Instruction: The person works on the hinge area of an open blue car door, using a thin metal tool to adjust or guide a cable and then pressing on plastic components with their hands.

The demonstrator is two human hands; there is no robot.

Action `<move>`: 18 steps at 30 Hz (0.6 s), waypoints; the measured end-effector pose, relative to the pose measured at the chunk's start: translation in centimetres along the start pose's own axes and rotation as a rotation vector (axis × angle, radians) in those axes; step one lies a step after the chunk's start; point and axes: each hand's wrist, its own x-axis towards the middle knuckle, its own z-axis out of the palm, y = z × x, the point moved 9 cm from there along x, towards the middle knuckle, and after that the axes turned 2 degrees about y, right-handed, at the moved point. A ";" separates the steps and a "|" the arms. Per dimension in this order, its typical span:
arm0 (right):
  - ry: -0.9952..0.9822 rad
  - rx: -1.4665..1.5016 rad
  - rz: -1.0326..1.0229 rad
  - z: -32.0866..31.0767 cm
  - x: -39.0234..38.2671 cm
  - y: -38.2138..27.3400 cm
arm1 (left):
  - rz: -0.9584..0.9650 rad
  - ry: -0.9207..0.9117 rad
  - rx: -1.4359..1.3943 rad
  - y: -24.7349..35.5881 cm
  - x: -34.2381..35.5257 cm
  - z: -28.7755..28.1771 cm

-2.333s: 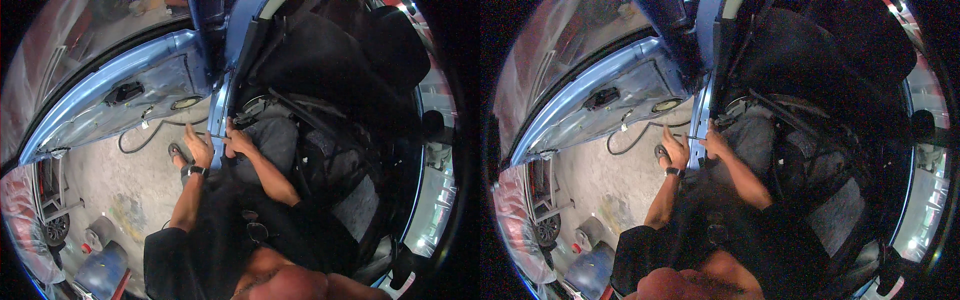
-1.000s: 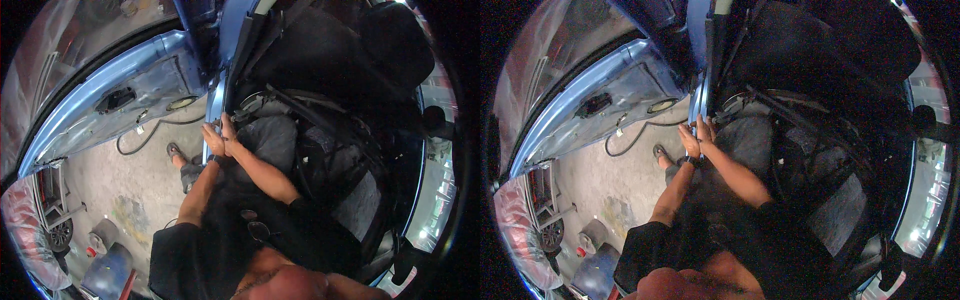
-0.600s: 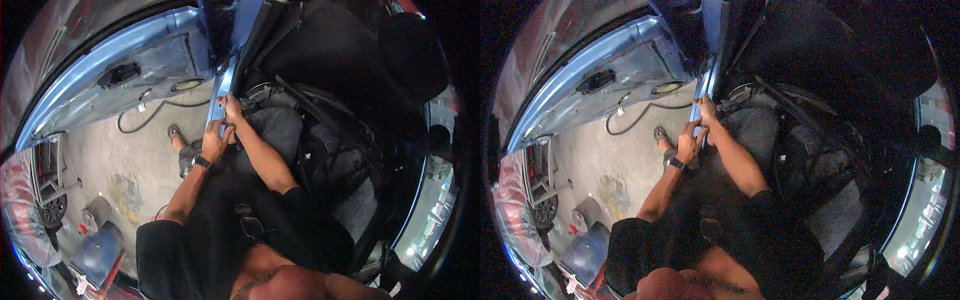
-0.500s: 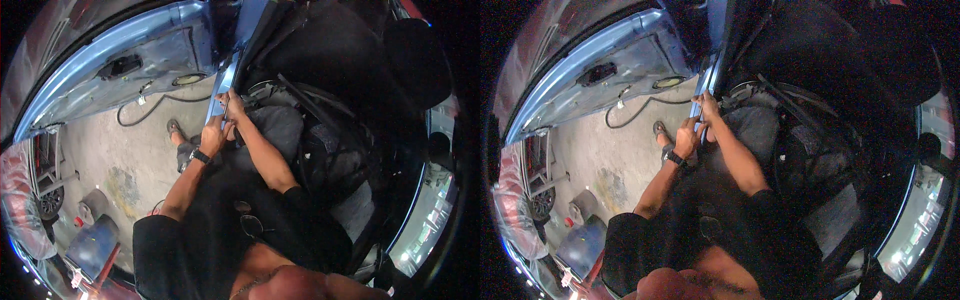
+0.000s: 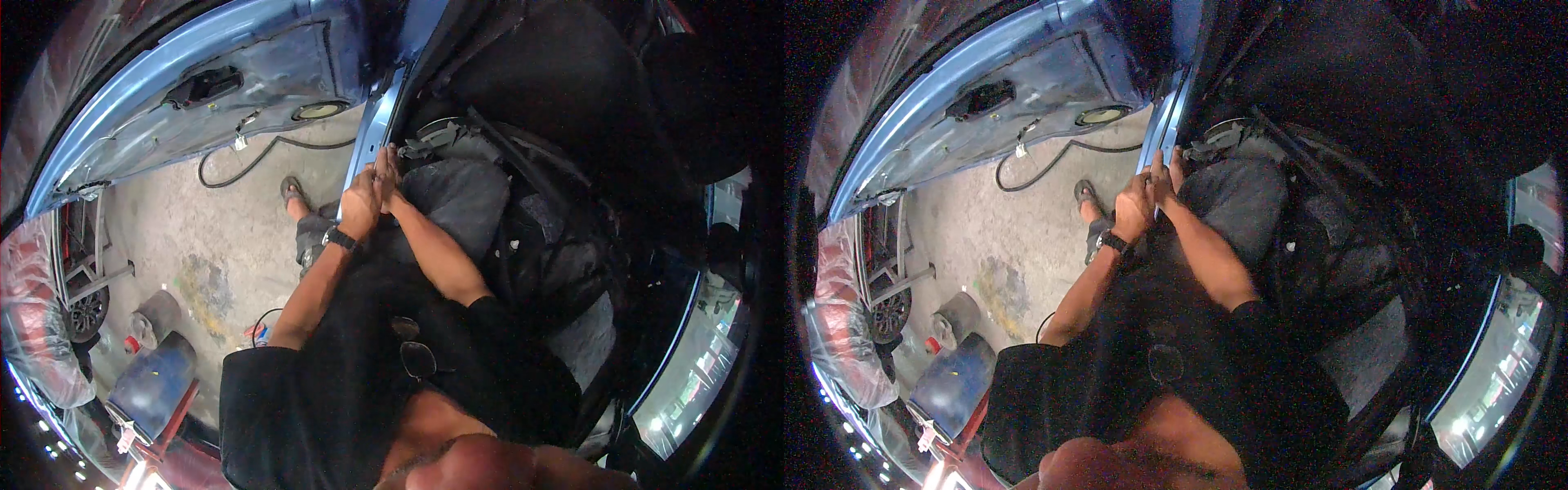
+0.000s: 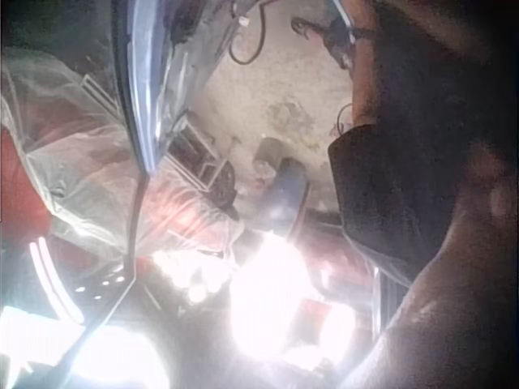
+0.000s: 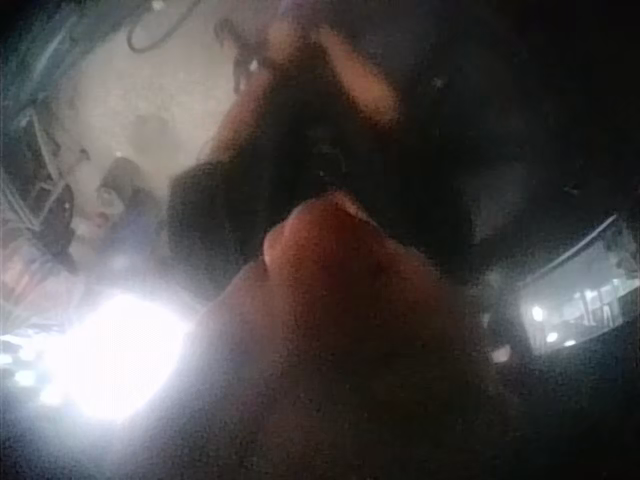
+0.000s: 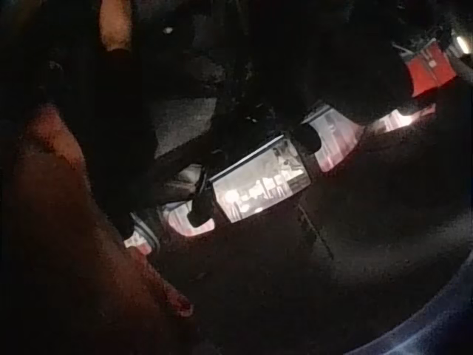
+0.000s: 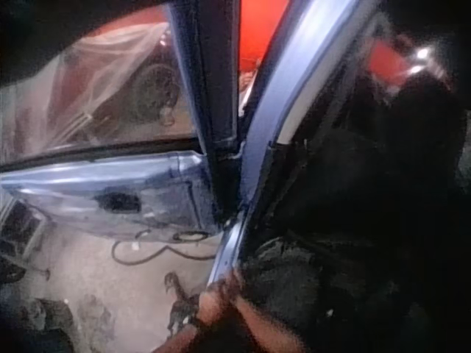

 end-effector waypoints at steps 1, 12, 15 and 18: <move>-0.009 -0.114 -0.008 -0.6 -0.4 -1.4 | -0.209 -0.099 0.098 -3.5 0.1 0.8; -0.181 -0.407 0.173 -5.7 -1.7 -5.8 | -0.506 0.144 -0.261 -6.1 1.7 -1.4; -0.209 -0.439 0.186 -5.6 -2.0 -7.8 | -1.072 -0.142 -0.844 -11.2 0.0 3.9; -0.145 -0.474 0.115 -6.8 -2.8 -9.9 | -1.233 -0.434 -1.422 -8.3 -0.7 6.2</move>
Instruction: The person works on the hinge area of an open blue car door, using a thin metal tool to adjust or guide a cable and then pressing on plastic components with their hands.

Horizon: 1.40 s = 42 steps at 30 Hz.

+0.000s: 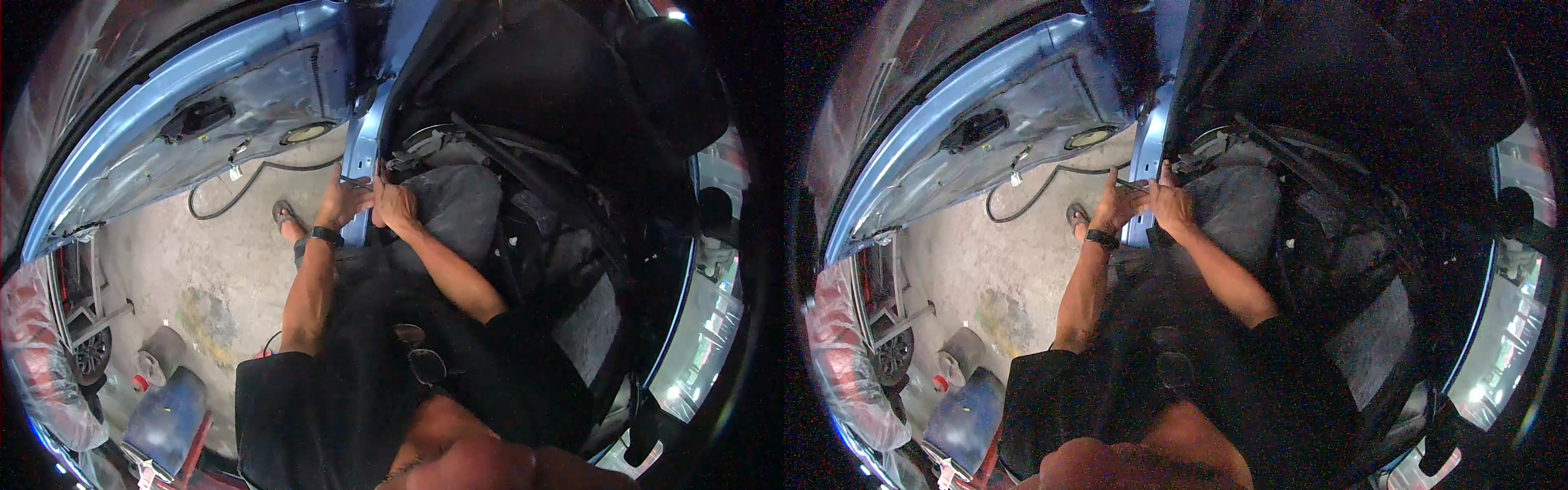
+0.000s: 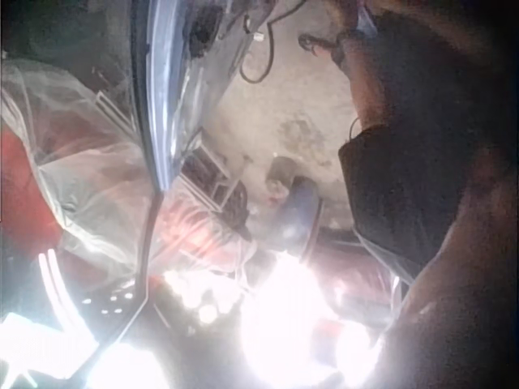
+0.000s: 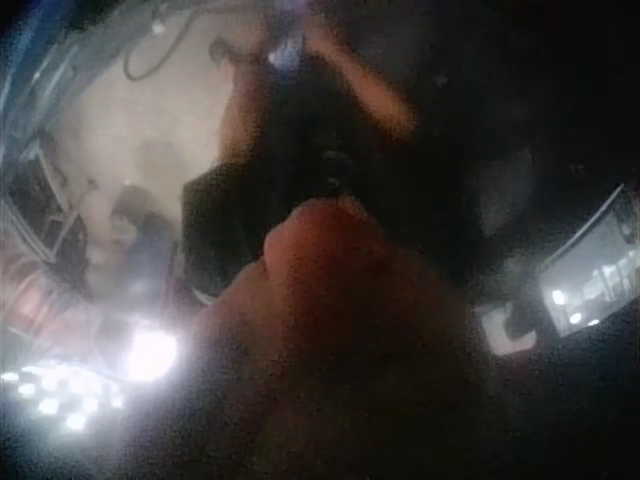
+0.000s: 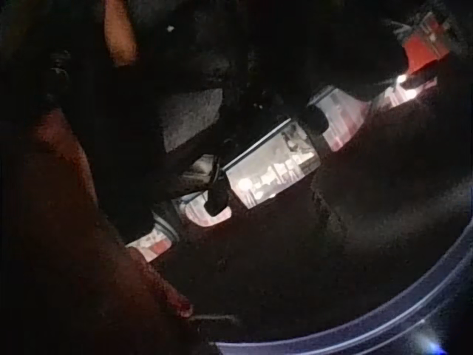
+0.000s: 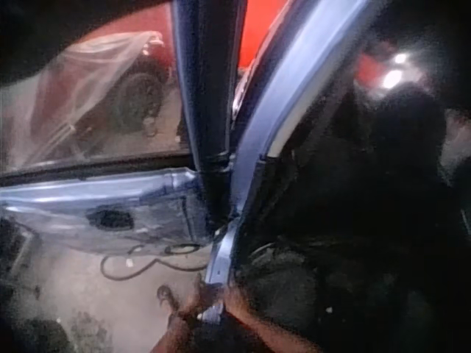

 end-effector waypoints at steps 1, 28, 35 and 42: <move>-0.058 -0.014 -0.004 -0.1 -0.3 -0.2 | 0.091 -0.105 0.094 0.7 -0.2 1.1; -0.204 1.087 0.162 1.3 7.0 -1.0 | 0.857 0.070 0.880 0.9 -7.1 6.8; -0.177 1.149 0.203 0.5 8.7 -1.3 | 0.964 0.155 0.917 2.4 -6.1 7.8; -0.190 1.171 0.233 -0.2 8.5 -0.4 | 0.867 0.096 0.974 1.5 -5.3 8.8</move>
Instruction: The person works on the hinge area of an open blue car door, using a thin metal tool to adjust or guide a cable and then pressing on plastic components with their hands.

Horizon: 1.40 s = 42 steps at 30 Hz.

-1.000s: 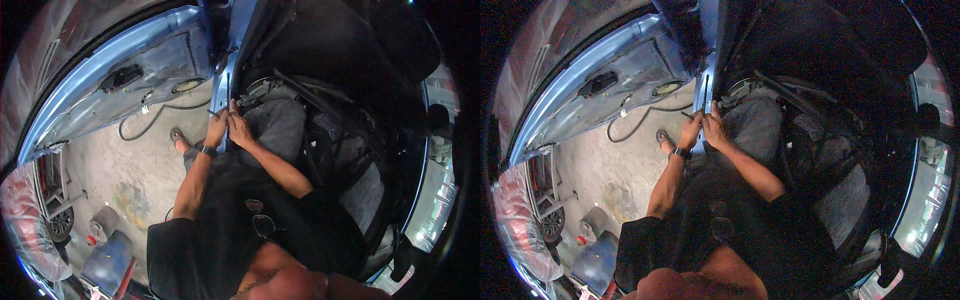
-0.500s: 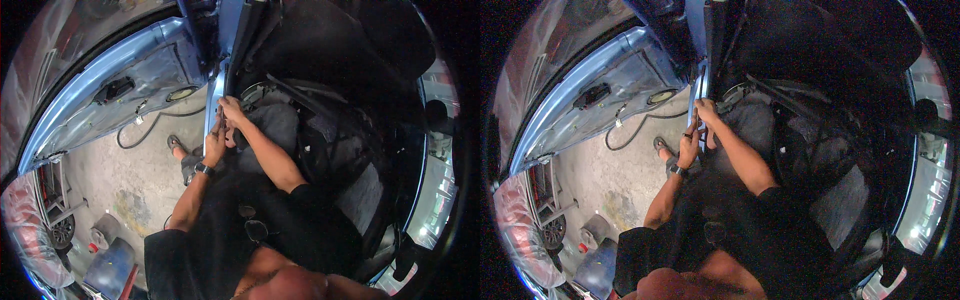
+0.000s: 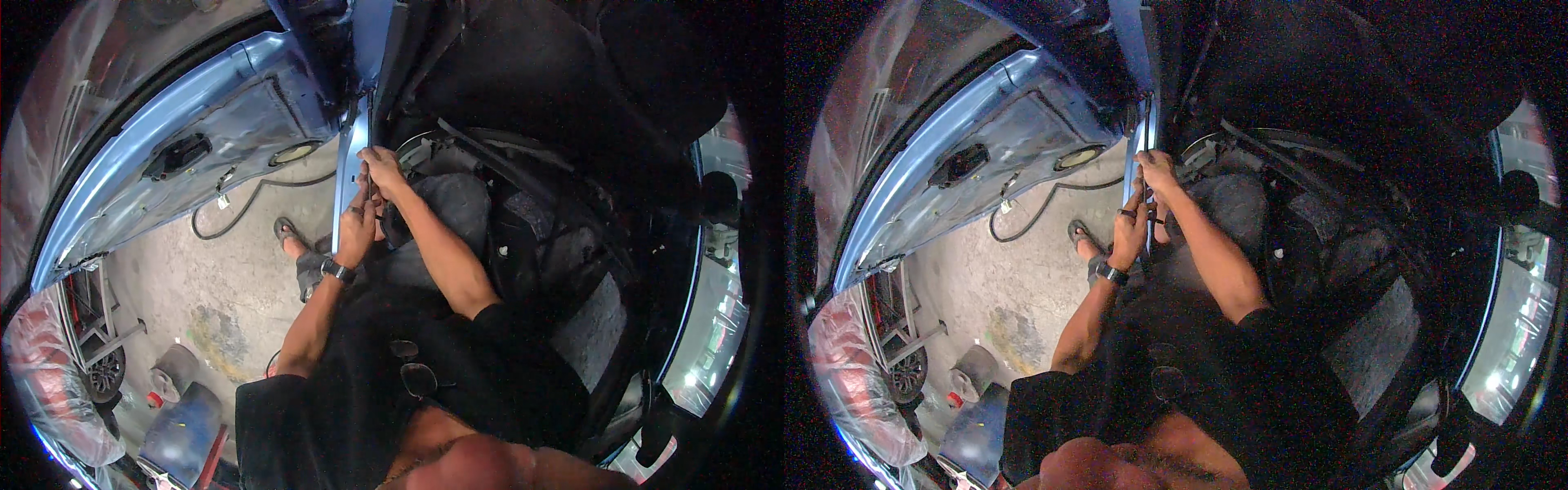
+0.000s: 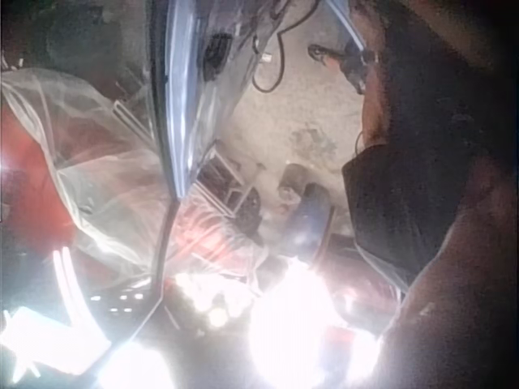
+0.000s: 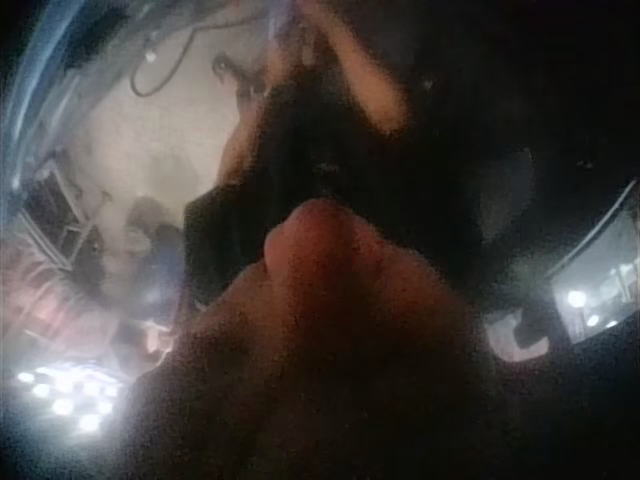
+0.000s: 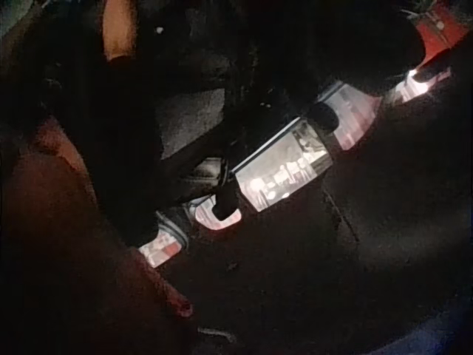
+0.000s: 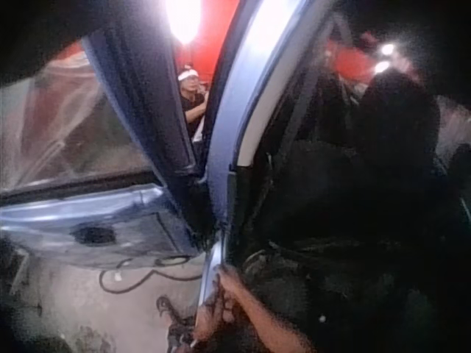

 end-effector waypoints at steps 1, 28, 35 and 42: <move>-0.027 -0.008 0.005 0.3 0.0 -0.1 | -0.004 0.004 -0.016 -0.2 0.0 0.0; -0.019 0.115 0.018 0.4 -0.7 0.1 | 0.038 0.088 -0.037 1.1 -0.3 -0.6; -0.026 0.117 -0.001 0.4 -0.6 -0.3 | 0.086 0.101 -0.029 1.2 -0.1 -0.7; -0.018 0.129 0.026 0.5 -0.4 0.1 | 0.095 0.101 -0.071 1.5 -0.1 -0.7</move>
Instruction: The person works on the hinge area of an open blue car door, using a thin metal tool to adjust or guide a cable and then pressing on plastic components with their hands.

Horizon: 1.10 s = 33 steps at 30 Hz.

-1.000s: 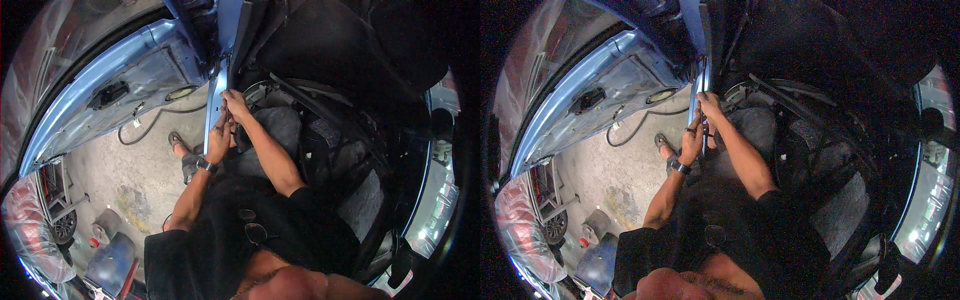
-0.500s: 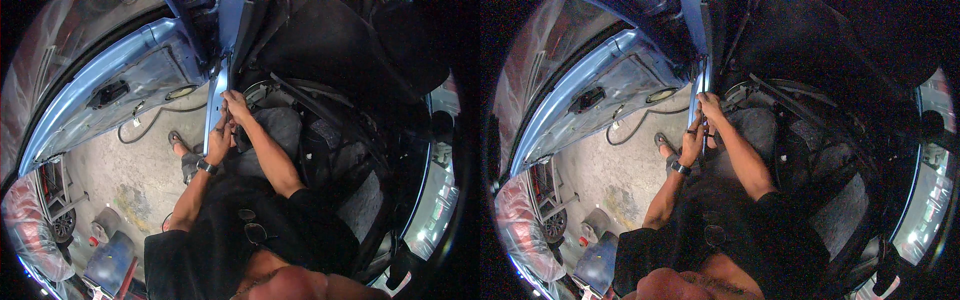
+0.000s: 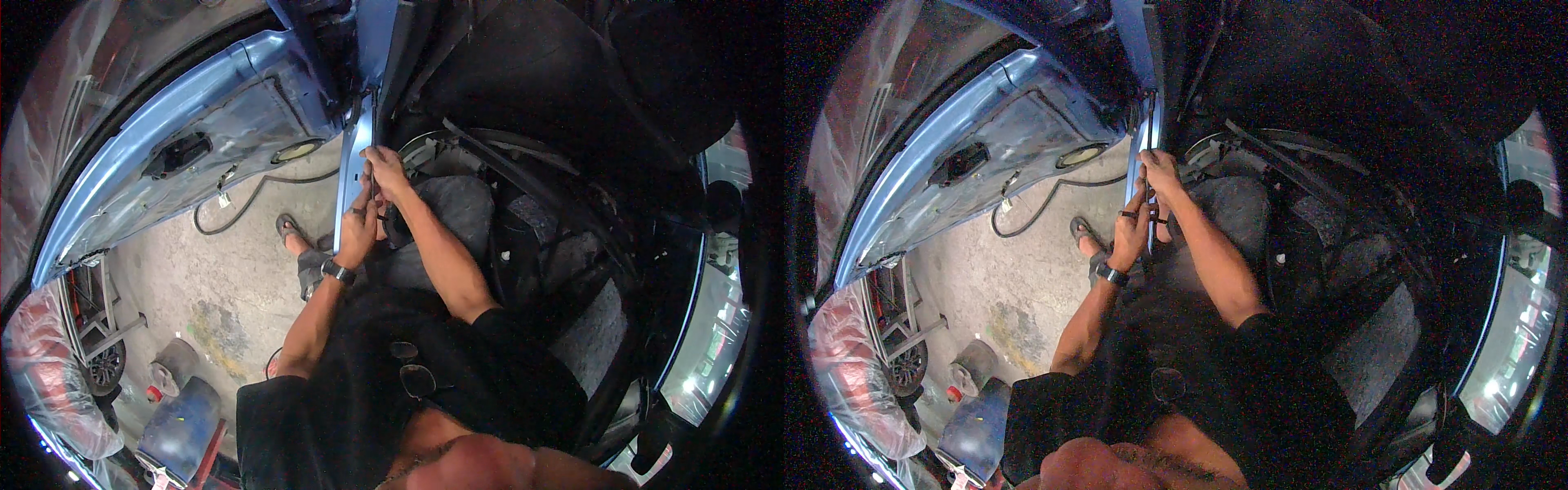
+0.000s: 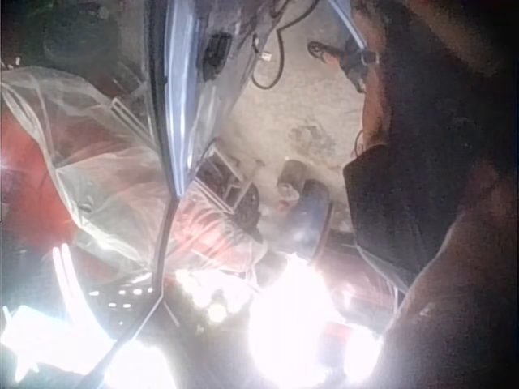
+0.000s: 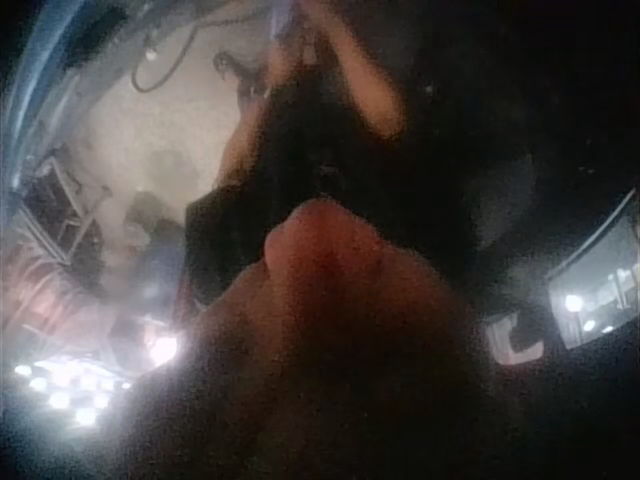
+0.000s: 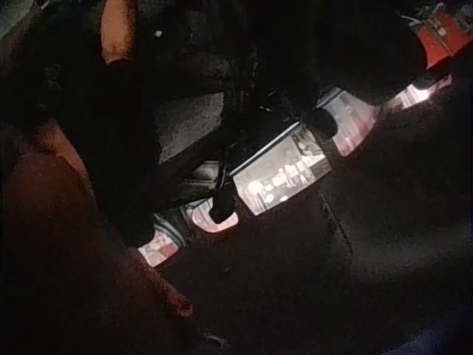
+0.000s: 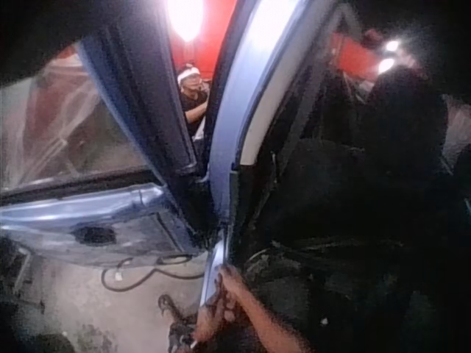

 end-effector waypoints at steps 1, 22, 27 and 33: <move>-0.010 0.011 -0.003 0.0 0.1 0.0 | -0.012 -0.012 0.032 0.2 0.0 0.0; -0.235 0.296 0.161 1.7 2.3 2.5 | 0.027 0.037 0.824 0.9 0.9 -1.1; -0.232 0.303 0.176 1.1 3.3 3.1 | -0.017 -0.046 0.957 1.7 1.0 0.1; -0.313 0.451 0.172 1.7 4.0 4.3 | -0.013 -0.038 0.998 -0.2 1.2 -0.3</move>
